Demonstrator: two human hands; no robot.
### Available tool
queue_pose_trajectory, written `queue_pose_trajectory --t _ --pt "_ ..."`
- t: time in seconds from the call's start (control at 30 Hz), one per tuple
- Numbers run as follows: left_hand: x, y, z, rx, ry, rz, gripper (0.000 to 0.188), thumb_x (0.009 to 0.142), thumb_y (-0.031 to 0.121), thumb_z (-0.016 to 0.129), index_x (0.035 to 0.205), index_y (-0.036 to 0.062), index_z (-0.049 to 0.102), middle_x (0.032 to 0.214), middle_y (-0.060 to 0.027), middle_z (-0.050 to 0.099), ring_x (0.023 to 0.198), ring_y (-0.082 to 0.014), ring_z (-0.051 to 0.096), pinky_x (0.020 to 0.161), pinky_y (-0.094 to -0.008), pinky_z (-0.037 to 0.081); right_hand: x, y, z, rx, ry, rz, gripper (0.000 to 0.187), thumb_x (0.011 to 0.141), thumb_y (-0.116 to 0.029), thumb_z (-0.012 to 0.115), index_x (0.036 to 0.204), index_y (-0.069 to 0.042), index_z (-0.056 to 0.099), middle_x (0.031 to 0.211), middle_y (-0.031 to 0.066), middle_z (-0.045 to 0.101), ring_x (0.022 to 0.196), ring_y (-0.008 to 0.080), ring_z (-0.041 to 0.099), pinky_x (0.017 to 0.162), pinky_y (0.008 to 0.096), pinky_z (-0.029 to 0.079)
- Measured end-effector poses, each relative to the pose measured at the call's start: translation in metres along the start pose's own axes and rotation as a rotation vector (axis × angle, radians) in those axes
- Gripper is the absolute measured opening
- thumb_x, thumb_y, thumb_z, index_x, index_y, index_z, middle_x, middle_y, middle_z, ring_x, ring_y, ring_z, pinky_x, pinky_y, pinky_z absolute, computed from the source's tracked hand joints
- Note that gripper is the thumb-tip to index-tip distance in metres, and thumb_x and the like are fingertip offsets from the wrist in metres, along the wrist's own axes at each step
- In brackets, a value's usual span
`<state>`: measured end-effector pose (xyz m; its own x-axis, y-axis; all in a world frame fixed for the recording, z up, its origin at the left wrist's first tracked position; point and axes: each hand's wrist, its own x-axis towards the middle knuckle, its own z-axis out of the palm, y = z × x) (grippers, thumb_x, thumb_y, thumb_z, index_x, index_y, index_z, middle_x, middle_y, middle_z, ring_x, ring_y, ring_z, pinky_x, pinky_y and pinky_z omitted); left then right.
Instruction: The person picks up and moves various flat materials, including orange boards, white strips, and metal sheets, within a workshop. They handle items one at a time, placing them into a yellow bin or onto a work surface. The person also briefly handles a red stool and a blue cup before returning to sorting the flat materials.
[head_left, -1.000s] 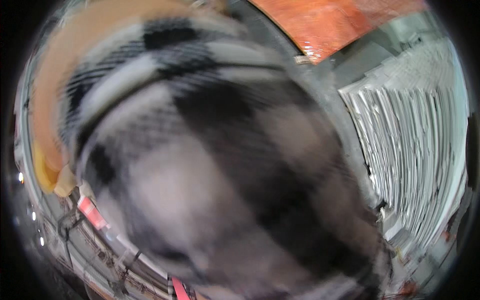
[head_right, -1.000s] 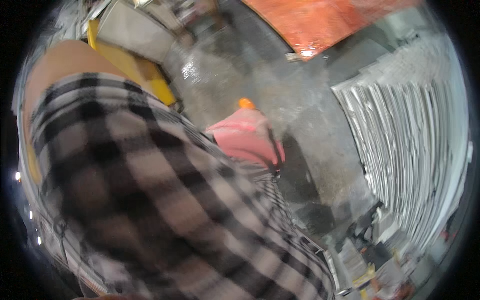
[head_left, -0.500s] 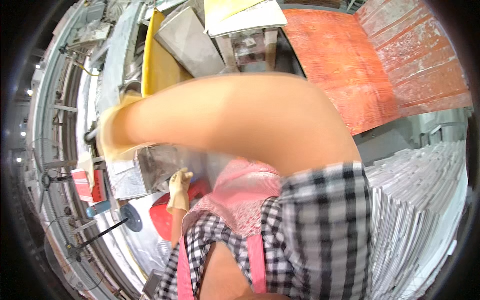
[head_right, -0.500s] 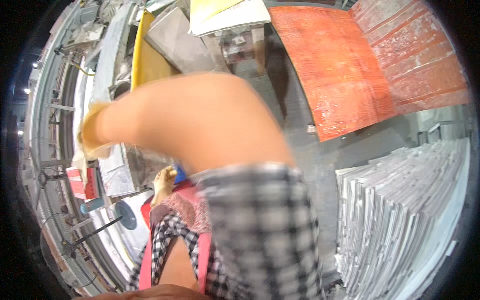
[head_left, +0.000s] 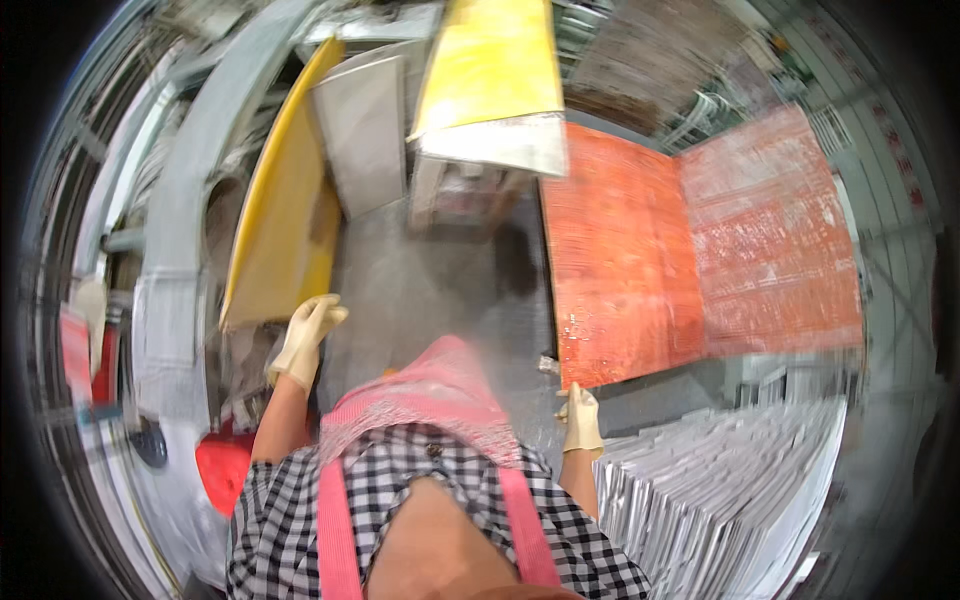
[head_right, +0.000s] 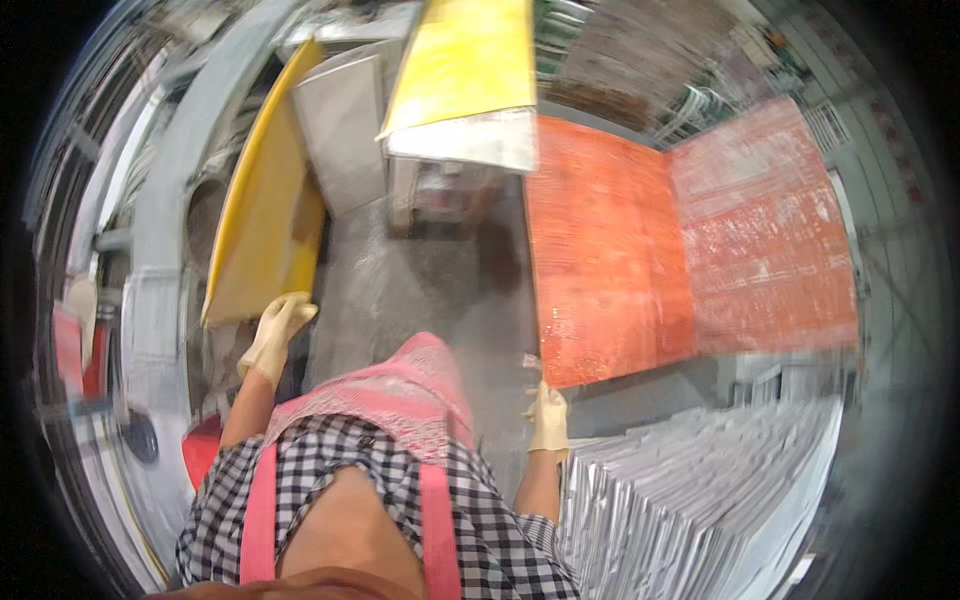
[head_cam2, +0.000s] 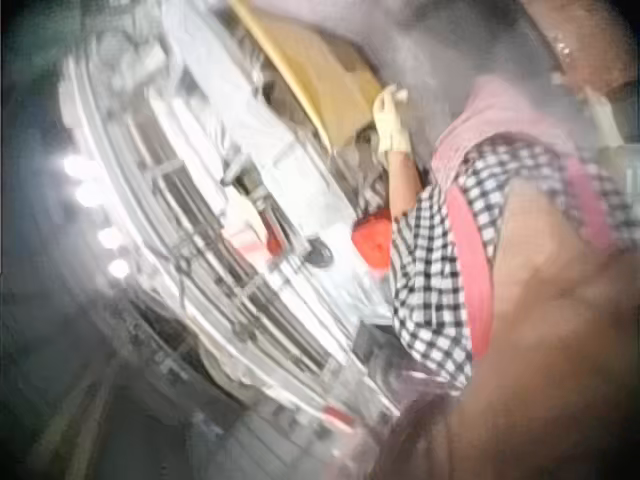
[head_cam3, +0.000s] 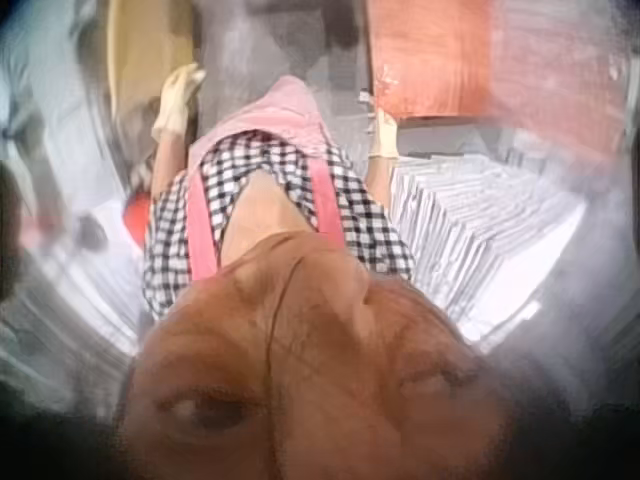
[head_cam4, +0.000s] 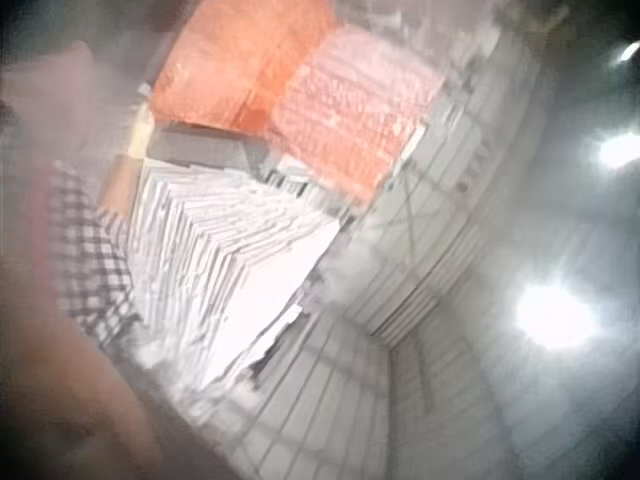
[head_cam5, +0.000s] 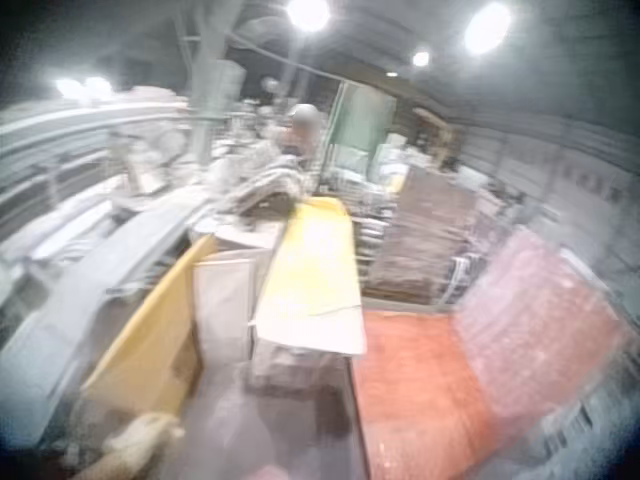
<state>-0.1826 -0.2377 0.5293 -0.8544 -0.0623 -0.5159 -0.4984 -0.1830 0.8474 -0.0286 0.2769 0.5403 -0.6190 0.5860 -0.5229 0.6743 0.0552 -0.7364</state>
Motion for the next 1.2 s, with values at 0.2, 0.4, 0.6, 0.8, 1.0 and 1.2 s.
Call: queue_pose_trajectory --t 0.2,0.4,0.6,0.8,1.0,1.2 --pt "0.090 0.024 0.040 0.032 0.052 -0.042 0.033 0.103 0.026 0.056 0.123 0.0006 0.062 0.097 -0.0103 0.075 0.094 -0.0195 0.070 0.090 -0.0319 0.052 0.085 -0.085 0.053 0.252 -0.061 -0.093 0.039 0.101 -0.043 0.057 0.099 -0.007 0.071 0.076 0.0033 0.066 0.052 0.0098 0.052 0.049 0.0265 0.043" --pt "0.100 0.105 0.099 -0.003 0.062 0.061 0.036 0.103 0.026 0.058 0.124 -0.0020 0.062 0.102 -0.0116 0.074 0.097 -0.0189 0.070 0.093 -0.0308 0.052 0.142 -0.296 0.117 0.091 -0.261 -0.485 0.030 0.102 -0.032 0.060 0.097 -0.005 0.071 0.065 -0.0004 0.057 0.051 0.0056 0.049 0.049 0.0225 0.039" --pt "0.058 0.140 0.076 0.210 0.383 0.139 0.038 0.103 0.028 0.053 0.125 -0.0019 0.063 0.109 -0.0089 0.072 0.103 -0.0155 0.066 0.099 -0.0283 0.046 0.126 -0.421 0.208 -0.066 -0.697 -0.592 0.028 0.102 -0.028 0.057 0.097 -0.005 0.073 0.065 0.0003 0.054 0.056 0.0075 0.047 0.053 0.0238 0.036" --pt "0.074 0.174 -0.009 0.061 0.558 0.388 0.031 0.104 0.027 0.054 0.120 0.0031 0.065 0.103 -0.0048 0.073 0.103 -0.0112 0.065 0.093 -0.0272 0.049 0.088 -0.490 0.295 -0.271 -0.929 -0.726 0.030 0.102 -0.027 0.058 0.100 -0.001 0.072 0.072 0.0033 0.058 0.063 0.0093 0.051 0.061 0.0256 0.041" --pt "0.119 0.265 -0.174 0.074 0.751 0.543 0.038 0.102 0.030 0.056 0.122 -0.0005 0.065 0.105 -0.0071 0.073 0.105 -0.0153 0.067 0.102 -0.0292 0.046 0.071 -0.546 0.464 -0.456 -1.015 -0.970 0.030 0.102 -0.028 0.060 0.104 -0.001 0.072 0.071 0.0034 0.063 0.063 0.0101 0.058 0.062 0.0250 0.045" --pt "0.282 0.323 -0.412 0.002 0.798 0.496 0.037 0.101 0.028 0.052 0.126 0.0029 0.064 0.111 -0.0099 0.074 0.109 -0.0207 0.068 0.099 -0.0347 0.051 0.041 -0.607 0.729 -0.489 -1.188 -1.322 0.033 0.100 -0.023 0.062 0.124 -0.001 0.067 0.104 0.0168 0.072 0.096 0.0239 0.070 0.088 0.0327 0.051"
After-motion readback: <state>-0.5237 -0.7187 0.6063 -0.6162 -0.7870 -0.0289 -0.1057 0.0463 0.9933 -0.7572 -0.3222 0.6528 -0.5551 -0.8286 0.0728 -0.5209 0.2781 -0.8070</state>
